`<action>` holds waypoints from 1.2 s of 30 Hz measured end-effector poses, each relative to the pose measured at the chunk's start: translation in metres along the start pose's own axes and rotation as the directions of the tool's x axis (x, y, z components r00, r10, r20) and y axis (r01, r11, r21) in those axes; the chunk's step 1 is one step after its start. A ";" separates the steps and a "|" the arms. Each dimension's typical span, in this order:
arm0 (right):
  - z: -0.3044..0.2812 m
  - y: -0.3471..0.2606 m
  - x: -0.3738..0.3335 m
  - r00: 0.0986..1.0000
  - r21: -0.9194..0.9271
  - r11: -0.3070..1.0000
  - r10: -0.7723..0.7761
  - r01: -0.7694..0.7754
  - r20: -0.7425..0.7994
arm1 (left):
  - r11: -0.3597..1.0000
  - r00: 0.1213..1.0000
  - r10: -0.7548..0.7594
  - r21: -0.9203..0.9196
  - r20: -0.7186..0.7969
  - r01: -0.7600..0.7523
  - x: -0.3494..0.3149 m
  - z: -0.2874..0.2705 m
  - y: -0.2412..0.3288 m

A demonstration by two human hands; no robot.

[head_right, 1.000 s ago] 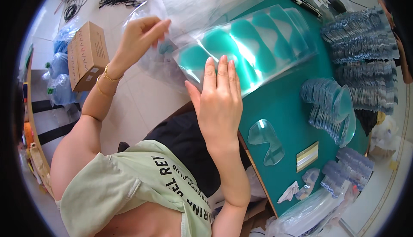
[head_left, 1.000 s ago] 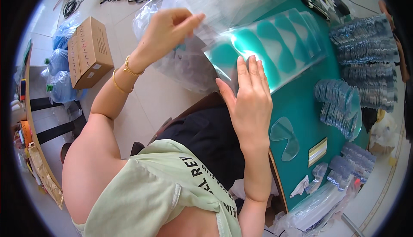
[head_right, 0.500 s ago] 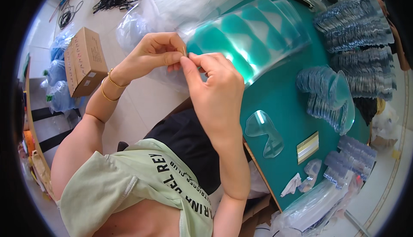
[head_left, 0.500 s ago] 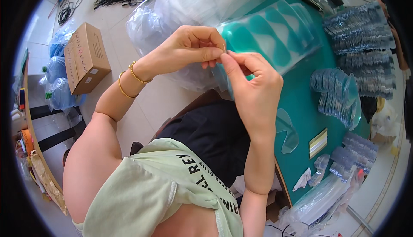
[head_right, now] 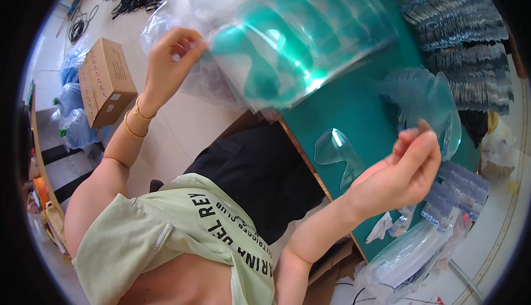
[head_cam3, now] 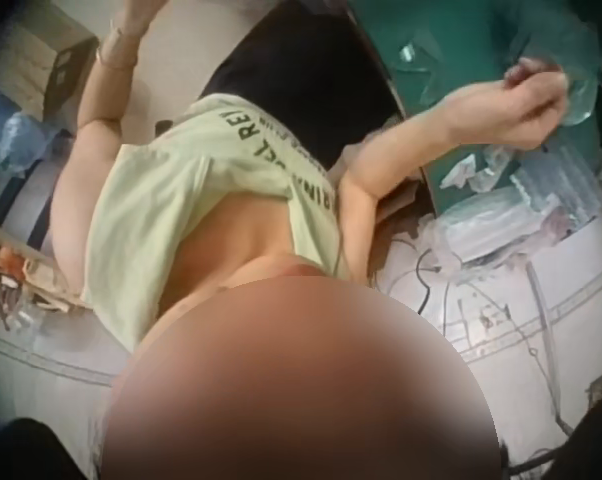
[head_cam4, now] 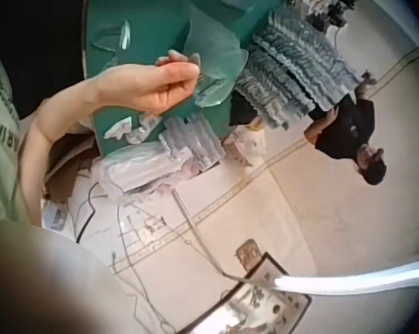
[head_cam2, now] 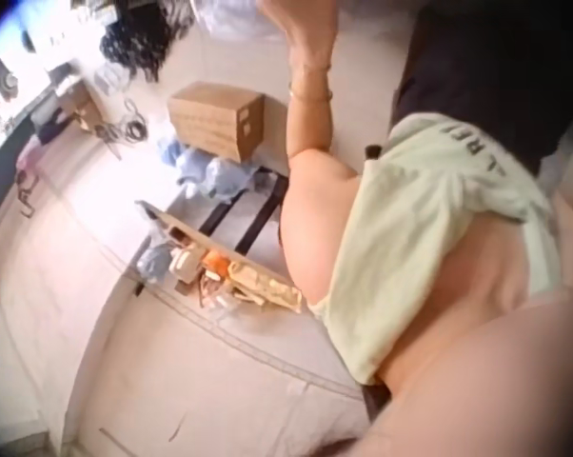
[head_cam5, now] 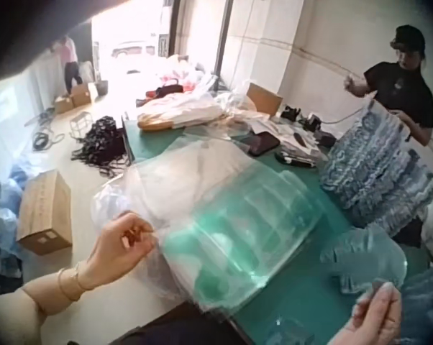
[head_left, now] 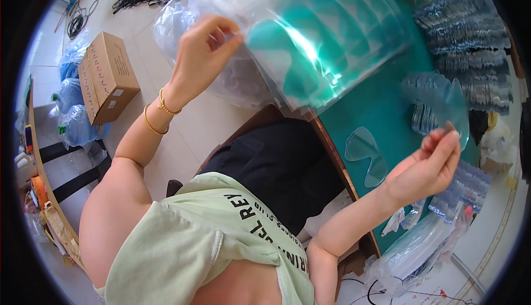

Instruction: Packing individual safety goggles into protective plastic sleeves at a workstation.

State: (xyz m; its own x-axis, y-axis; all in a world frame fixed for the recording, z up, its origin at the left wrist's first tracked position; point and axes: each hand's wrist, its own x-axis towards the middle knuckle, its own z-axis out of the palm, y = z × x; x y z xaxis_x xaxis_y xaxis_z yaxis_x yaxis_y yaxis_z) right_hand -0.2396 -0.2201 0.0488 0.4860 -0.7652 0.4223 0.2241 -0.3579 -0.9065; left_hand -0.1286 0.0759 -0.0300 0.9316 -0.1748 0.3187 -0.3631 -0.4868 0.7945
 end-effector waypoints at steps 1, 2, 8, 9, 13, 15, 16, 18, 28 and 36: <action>0.001 -0.006 -0.009 0.983 -0.137 0.985 -0.123 0.104 -0.134 | 0.983 0.959 0.182 0.077 -0.217 -0.169 0.000 0.003 0.003; 0.001 -0.006 -0.021 0.945 -0.285 0.919 -0.312 0.273 -0.101 | 0.977 0.959 0.174 -0.081 -0.223 -0.196 -0.005 0.003 -0.001; -0.008 -0.020 -0.084 0.474 -0.124 0.564 -0.532 0.816 0.701 | -0.011 0.904 0.140 -0.912 0.405 0.410 -0.047 0.059 0.093; -0.017 -0.004 -0.089 0.463 -0.109 0.551 -0.559 0.827 0.688 | 0.046 0.887 0.142 -0.898 0.439 0.437 -0.049 0.062 0.096; -0.078 0.017 -0.081 0.682 -0.173 0.777 -0.393 0.605 0.617 | 0.117 0.824 0.296 -0.874 0.483 0.471 -0.059 0.081 0.089; -0.097 0.029 -0.095 0.980 -0.143 0.988 -0.033 0.062 0.197 | 0.122 0.731 0.331 -0.795 0.597 0.594 -0.063 0.082 0.096; -0.107 0.032 -0.097 0.981 -0.154 0.987 -0.019 0.049 0.192 | 0.118 0.699 0.349 -0.769 0.624 0.628 -0.067 0.088 0.098; -0.129 0.037 -0.094 0.935 0.141 0.935 0.295 -0.325 0.195 | 0.176 0.625 0.399 -0.725 0.671 0.665 -0.070 0.098 0.099; -0.172 0.042 -0.084 0.949 -0.001 0.949 0.314 -0.314 -0.007 | 0.704 0.715 0.485 -0.710 0.503 0.023 -0.047 0.136 0.109; -0.153 0.048 -0.067 0.876 -0.292 0.837 0.483 -0.463 -0.004 | 0.914 0.814 0.144 -0.391 0.562 0.109 -0.044 0.149 0.124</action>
State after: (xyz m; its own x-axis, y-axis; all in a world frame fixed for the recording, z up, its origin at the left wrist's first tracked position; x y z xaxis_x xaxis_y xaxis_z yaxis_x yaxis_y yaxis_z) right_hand -0.3903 -0.2677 -0.0229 0.5305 -0.8449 -0.0678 -0.2836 -0.1016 -0.9535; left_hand -0.2126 -0.1047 -0.0224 0.7156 -0.6935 0.0830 -0.2371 -0.1294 0.9628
